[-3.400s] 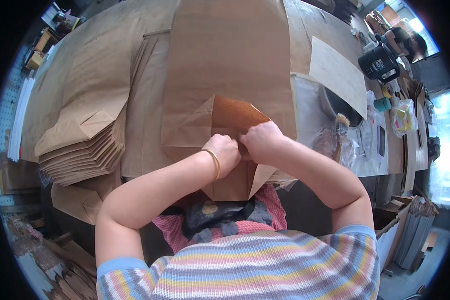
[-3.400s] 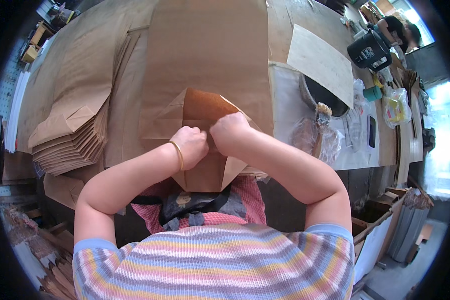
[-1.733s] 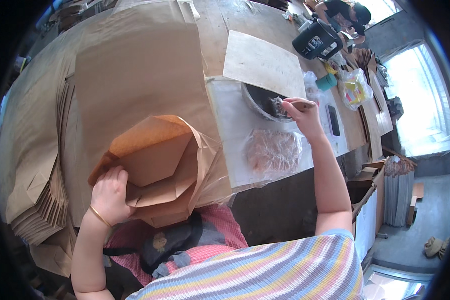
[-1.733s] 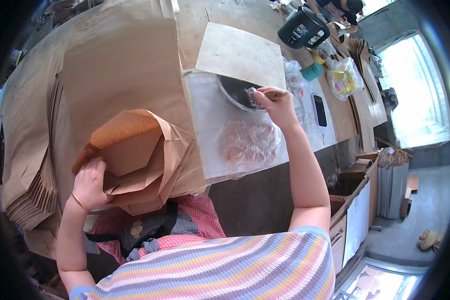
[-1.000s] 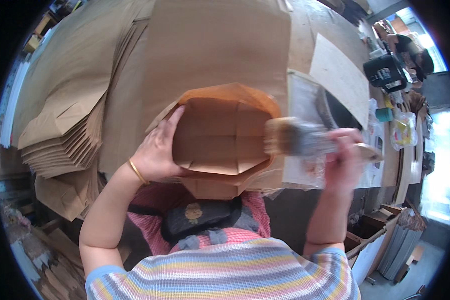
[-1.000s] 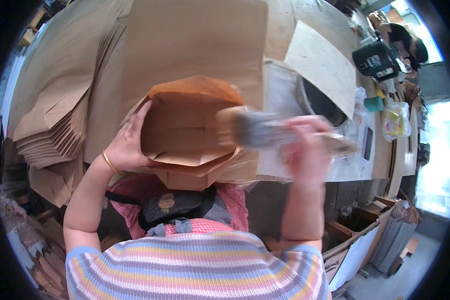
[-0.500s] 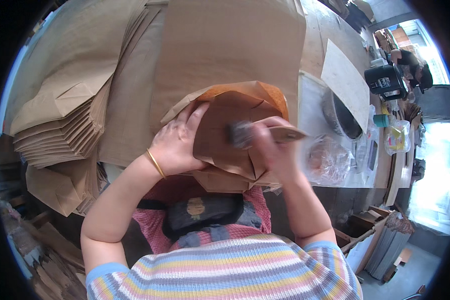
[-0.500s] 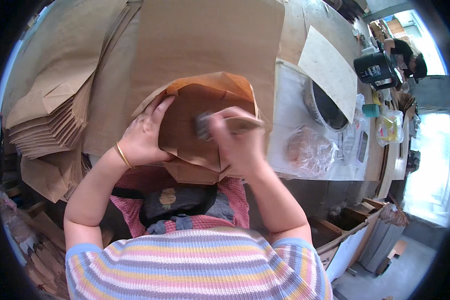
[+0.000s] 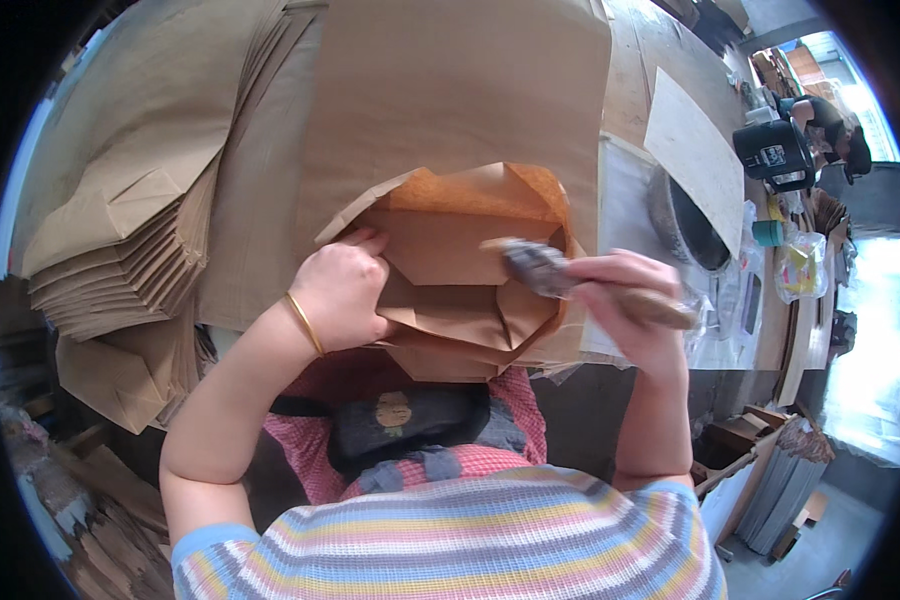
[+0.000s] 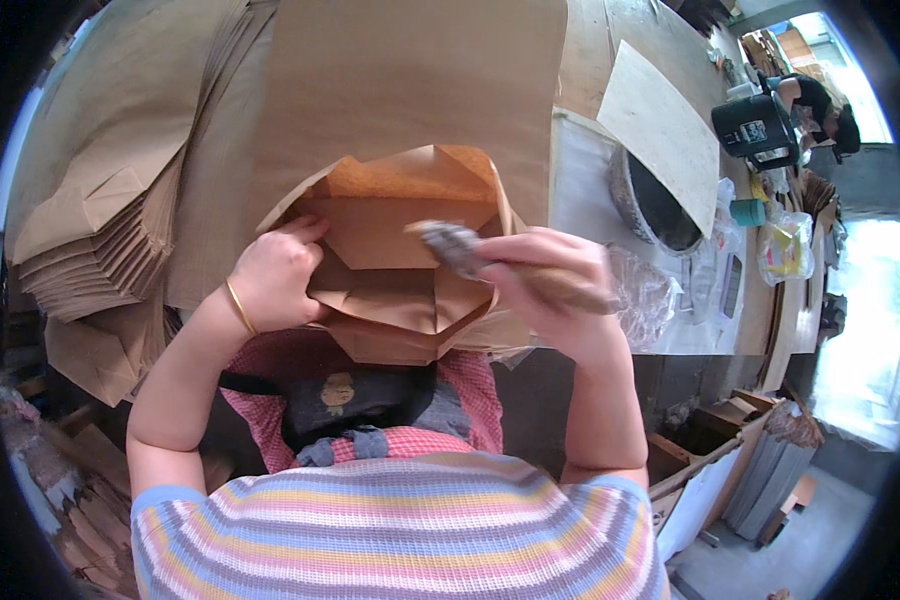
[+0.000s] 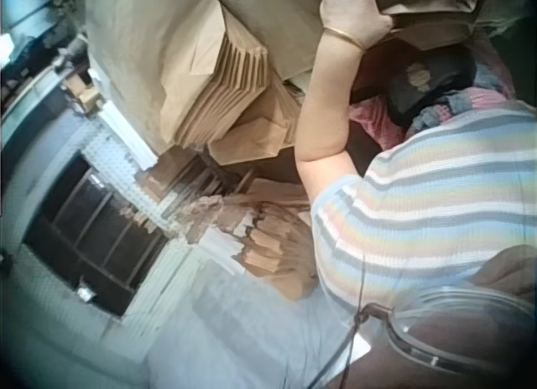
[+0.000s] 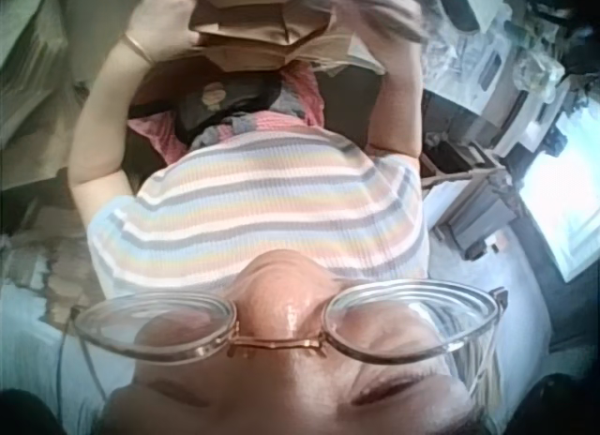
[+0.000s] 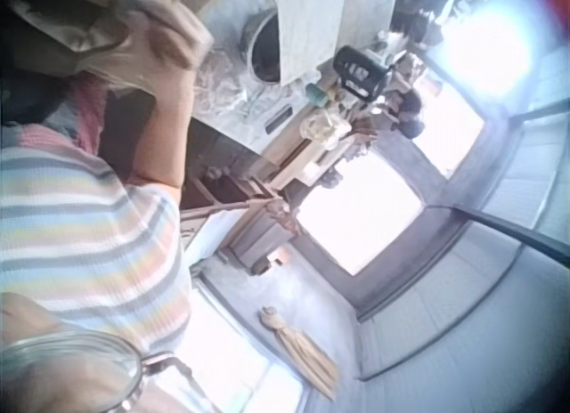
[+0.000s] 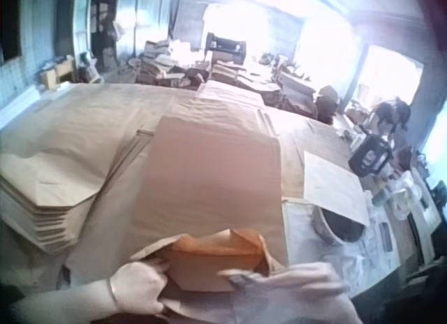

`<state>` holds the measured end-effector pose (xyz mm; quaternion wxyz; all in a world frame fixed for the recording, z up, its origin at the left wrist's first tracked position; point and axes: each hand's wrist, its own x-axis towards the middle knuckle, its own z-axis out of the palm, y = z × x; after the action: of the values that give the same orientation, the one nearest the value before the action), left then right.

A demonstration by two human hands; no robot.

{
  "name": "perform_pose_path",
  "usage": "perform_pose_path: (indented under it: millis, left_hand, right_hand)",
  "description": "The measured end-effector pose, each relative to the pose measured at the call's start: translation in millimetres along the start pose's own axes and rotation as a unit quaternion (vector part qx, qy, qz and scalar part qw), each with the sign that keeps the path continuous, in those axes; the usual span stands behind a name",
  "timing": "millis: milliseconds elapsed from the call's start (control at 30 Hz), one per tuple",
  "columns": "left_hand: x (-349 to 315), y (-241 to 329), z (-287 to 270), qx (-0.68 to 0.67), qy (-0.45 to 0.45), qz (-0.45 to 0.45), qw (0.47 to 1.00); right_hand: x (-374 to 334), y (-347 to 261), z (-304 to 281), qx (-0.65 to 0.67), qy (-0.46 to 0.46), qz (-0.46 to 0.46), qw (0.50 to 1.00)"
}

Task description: The person repeatedly folds brown paper sheets into bags, applies glue with a brush to the flaps, and presses them to seal. They stack the finished bags on the table.

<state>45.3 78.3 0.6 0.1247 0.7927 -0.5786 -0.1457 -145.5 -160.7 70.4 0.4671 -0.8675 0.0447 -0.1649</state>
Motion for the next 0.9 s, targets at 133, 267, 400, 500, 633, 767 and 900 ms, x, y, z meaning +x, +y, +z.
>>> perform_pose_path:
  millis: [133, 267, 400, 500, 633, 767, 900]
  left_hand:
    - [-3.4, -0.5, -2.1, -0.005, -0.001, 0.017, 1.0]
    - [-2.6, -2.0, -2.0, -0.008, -0.019, 0.021, 1.0]
    - [2.7, -3.9, -1.6, -0.066, -0.054, -0.068, 0.994]
    - [12.3, -4.2, 9.5, -0.083, 0.029, -0.102, 0.991]
    - [25.9, 0.8, 32.4, 0.0, 0.134, -0.127, 0.983]
    - [39.4, -7.2, 22.7, -0.043, 0.072, -0.161, 0.983]
    - [56.2, -20.2, 20.6, -0.091, 0.049, -0.257, 0.961]
  right_hand:
    - [34.1, 12.7, 44.6, -0.04, -0.154, -0.106, 0.982]
    - [44.5, 21.9, 57.1, -0.053, -0.149, -0.108, 0.982]
    - [26.3, 29.2, 26.3, -0.081, -0.025, 0.038, 0.996]
    - [6.8, 6.7, 22.6, 0.076, 0.222, 0.132, 0.963]
    - [0.1, 7.3, 64.1, 0.072, 0.117, 0.201, 0.97]
    - [13.1, 12.8, 84.0, 0.179, 0.114, 0.242, 0.947]
    - [28.0, 18.1, 125.5, 0.161, 0.067, 0.217, 0.96]
